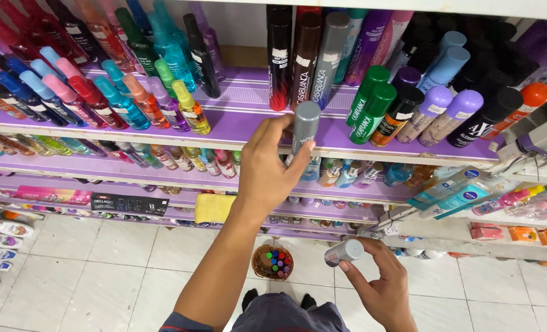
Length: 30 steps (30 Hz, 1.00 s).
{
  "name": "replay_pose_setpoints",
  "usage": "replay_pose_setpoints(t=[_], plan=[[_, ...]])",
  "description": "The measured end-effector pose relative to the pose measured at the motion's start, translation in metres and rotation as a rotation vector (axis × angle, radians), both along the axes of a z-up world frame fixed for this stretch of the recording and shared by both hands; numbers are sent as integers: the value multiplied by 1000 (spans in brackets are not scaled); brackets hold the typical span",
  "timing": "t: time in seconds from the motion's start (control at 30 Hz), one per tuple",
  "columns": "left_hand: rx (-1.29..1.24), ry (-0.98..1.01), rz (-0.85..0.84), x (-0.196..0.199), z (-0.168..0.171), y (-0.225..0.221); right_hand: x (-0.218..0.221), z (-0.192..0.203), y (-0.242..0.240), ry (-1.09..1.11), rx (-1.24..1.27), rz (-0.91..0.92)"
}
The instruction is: Picking various spray cans from store shelves and placing them into a basket while sitting on the floor.
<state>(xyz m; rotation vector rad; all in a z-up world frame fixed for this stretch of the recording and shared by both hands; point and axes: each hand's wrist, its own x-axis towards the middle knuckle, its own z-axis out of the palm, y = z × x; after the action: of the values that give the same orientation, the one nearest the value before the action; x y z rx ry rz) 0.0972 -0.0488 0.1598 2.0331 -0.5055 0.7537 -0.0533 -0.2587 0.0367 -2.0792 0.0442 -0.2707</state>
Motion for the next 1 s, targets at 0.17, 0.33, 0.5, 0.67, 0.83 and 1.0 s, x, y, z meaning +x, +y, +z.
replay_pose_setpoints(t=[0.17, 0.33, 0.5, 0.67, 0.83, 1.0], plan=[[-32, 30, -81, -25, -3, 20, 5, 2, 9, -45, -4, 37], [-67, 85, -150, -49, -17, 39, 7, 1, 19, -10, 7, 37], [-39, 145, -199, -67, -39, 55, 10, -2, 29, -39, -30, 49], [19, 301, -183, -82, -75, 74, 13, -1, 43, -15, 7, 13], [66, 393, -177, -90, -108, 92, 13, 0, 58, 6, 1, -11], [43, 478, -182, -95, -129, 109, 11, -1, 72, 69, 24, -68]])
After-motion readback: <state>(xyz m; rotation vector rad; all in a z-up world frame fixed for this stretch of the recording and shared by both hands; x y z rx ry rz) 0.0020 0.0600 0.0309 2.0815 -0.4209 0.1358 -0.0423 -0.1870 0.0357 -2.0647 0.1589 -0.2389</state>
